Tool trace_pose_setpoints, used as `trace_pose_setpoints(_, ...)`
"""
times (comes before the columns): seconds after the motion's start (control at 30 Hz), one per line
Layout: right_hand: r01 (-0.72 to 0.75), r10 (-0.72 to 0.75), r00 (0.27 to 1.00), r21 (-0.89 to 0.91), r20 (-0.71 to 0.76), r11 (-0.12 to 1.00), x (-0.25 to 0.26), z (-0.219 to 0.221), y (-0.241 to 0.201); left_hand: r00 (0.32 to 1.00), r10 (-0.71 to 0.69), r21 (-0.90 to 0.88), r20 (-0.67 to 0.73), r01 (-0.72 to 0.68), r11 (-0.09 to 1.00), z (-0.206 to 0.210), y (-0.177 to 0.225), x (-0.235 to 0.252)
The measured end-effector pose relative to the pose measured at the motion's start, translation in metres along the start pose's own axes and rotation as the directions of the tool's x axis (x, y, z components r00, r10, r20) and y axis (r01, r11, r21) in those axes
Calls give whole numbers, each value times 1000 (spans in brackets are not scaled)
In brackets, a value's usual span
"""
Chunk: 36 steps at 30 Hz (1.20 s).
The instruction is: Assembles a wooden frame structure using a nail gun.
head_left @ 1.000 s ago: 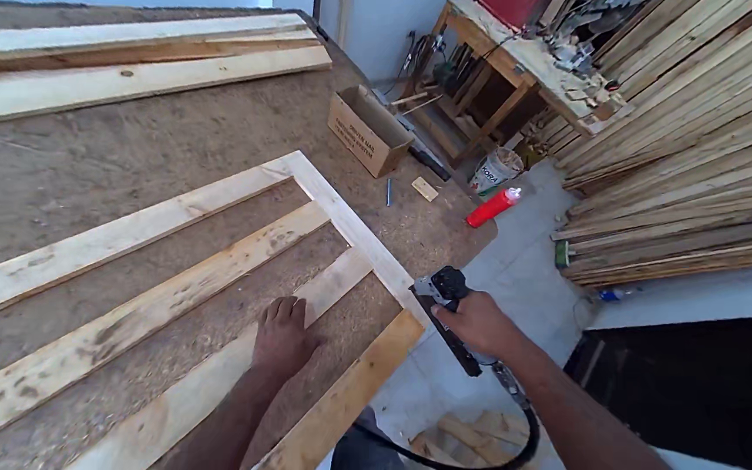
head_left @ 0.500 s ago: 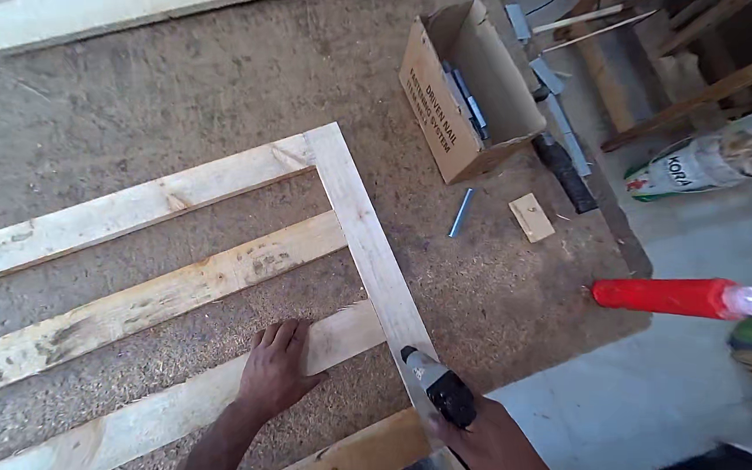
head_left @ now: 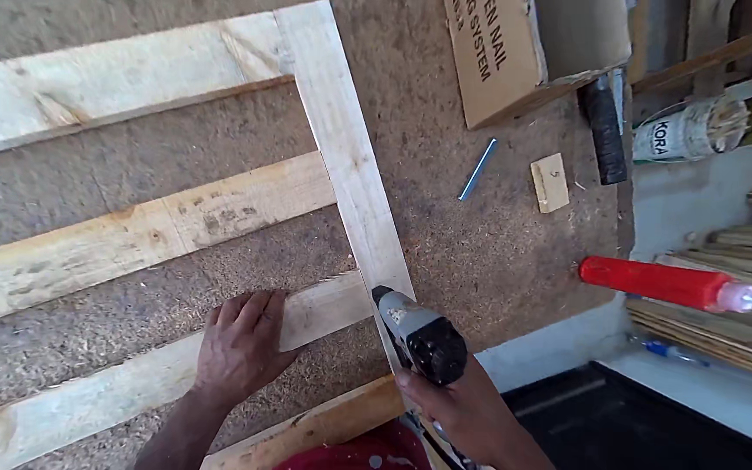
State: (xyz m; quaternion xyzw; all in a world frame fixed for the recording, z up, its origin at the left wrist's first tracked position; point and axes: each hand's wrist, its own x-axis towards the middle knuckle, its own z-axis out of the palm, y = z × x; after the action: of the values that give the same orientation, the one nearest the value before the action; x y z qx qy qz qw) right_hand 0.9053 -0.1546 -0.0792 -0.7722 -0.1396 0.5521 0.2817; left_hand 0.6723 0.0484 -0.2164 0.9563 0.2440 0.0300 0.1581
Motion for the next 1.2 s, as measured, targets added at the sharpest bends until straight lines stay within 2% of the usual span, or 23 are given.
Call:
trace_pose_setpoints(0.2,-28,28,999,-14,-32,999,21,2,2,1000,-23,-42,9,23,999,-3,-4,3)
trace_pose_setpoints(0.4,-31,30,998,-21,-49,999,18,0,10,999,-31,-52,44,33,998,-5,-5,1)
trace_pose_setpoints(0.6,60,-57,997,75,-45,995,10,6,-4,999,-10,-61,32,12,998,-1,-8,0)
trace_pose_setpoints(0.8,-18,18,999,10,-37,1000,31,10,-14,999,33,-72,2,-33,997,0,-12,2)
trace_pose_setpoints(1.2,48,-48,998,-14,-37,999,34,14,-10,1000,6,-58,16,-5,998,-2,-14,1)
